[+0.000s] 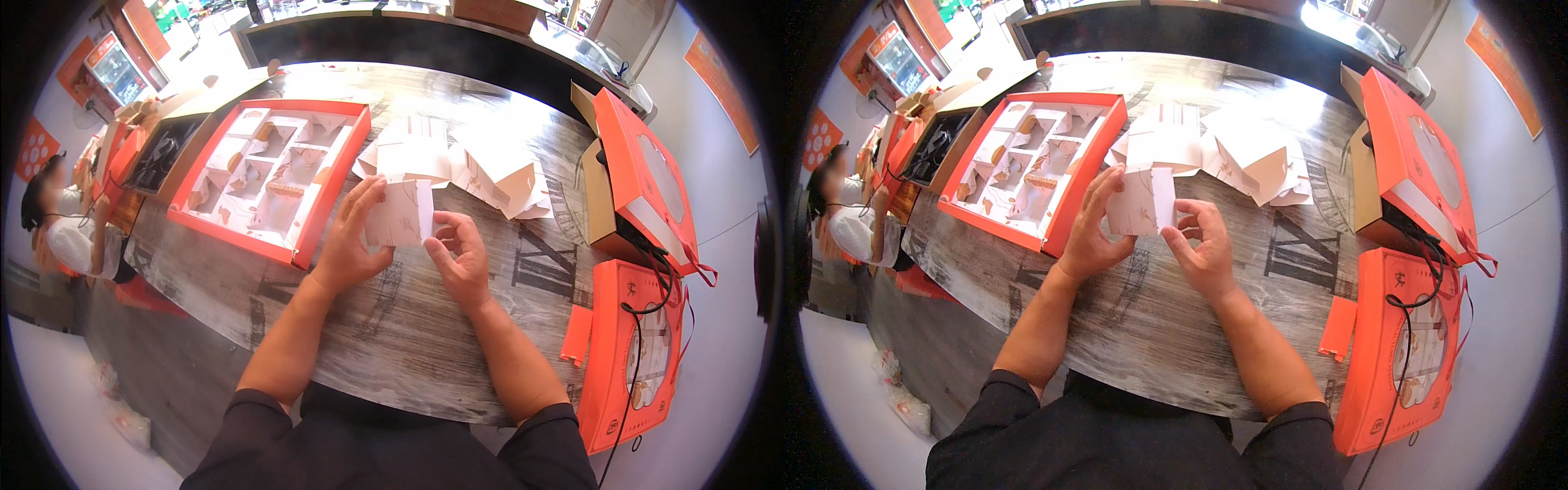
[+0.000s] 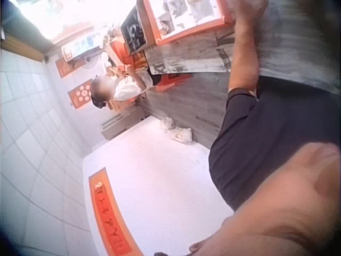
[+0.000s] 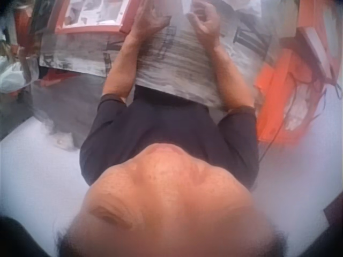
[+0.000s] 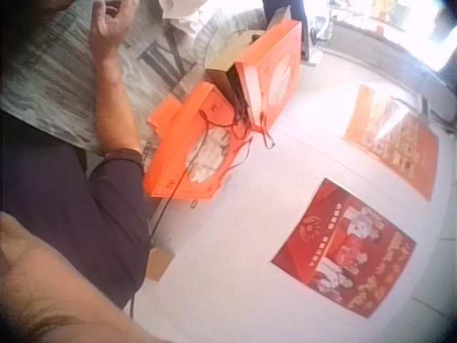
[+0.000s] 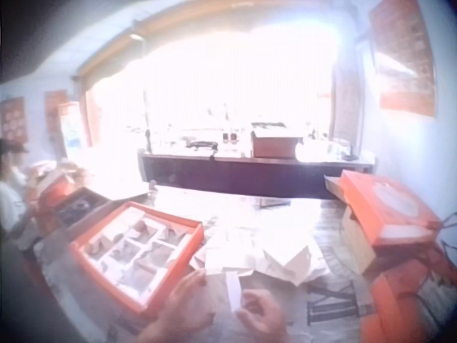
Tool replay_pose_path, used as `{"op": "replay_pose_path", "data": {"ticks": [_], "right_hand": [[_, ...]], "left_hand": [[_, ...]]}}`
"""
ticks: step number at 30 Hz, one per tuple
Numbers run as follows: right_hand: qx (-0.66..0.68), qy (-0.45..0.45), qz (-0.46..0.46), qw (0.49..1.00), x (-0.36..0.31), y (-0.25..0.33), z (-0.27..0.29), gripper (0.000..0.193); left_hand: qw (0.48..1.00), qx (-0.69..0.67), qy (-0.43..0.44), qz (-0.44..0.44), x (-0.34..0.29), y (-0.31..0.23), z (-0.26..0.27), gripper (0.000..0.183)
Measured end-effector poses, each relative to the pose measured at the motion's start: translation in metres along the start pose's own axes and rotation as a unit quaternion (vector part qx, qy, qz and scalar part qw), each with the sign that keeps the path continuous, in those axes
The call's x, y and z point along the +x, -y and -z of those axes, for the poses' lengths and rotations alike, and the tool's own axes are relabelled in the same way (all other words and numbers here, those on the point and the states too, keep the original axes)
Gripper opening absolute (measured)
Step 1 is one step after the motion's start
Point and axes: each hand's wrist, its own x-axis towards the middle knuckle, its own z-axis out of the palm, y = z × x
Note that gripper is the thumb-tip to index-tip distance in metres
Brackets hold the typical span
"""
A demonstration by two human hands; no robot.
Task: The person assembles small white cardboard boxes by hand, folding the flaps and stacking them on a counter after removing them from a larger red box.
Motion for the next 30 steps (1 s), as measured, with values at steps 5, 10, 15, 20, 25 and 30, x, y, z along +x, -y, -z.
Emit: {"op": "replay_pose_path", "data": {"ticks": [5,10,15,20,25,30], "right_hand": [[0.116,0.015,-0.056,0.992,0.0,-0.004,0.001,0.045],[0.156,0.019,-0.121,0.98,0.001,0.008,0.002,0.041],[0.196,0.044,-0.172,0.964,0.003,0.008,0.009,0.042],[0.232,0.021,-0.189,0.954,0.007,0.019,0.008,0.037],[0.226,0.037,-0.169,0.959,0.006,0.025,0.0,0.041],[0.218,0.062,-0.15,0.962,0.004,0.016,0.006,0.045]], "left_hand": [[0.993,0.075,-0.003,-0.092,0.001,-0.002,0.002,0.086],[0.987,0.114,0.015,-0.113,0.0,-0.005,0.001,0.083],[0.982,0.127,0.031,-0.136,0.001,-0.007,0.003,0.084],[0.996,-0.007,-0.039,-0.078,-0.002,-0.017,0.0,0.083],[0.922,-0.363,0.016,0.133,-0.012,0.009,0.001,0.067],[0.835,-0.501,0.051,0.222,-0.011,0.026,0.005,0.046]]}}
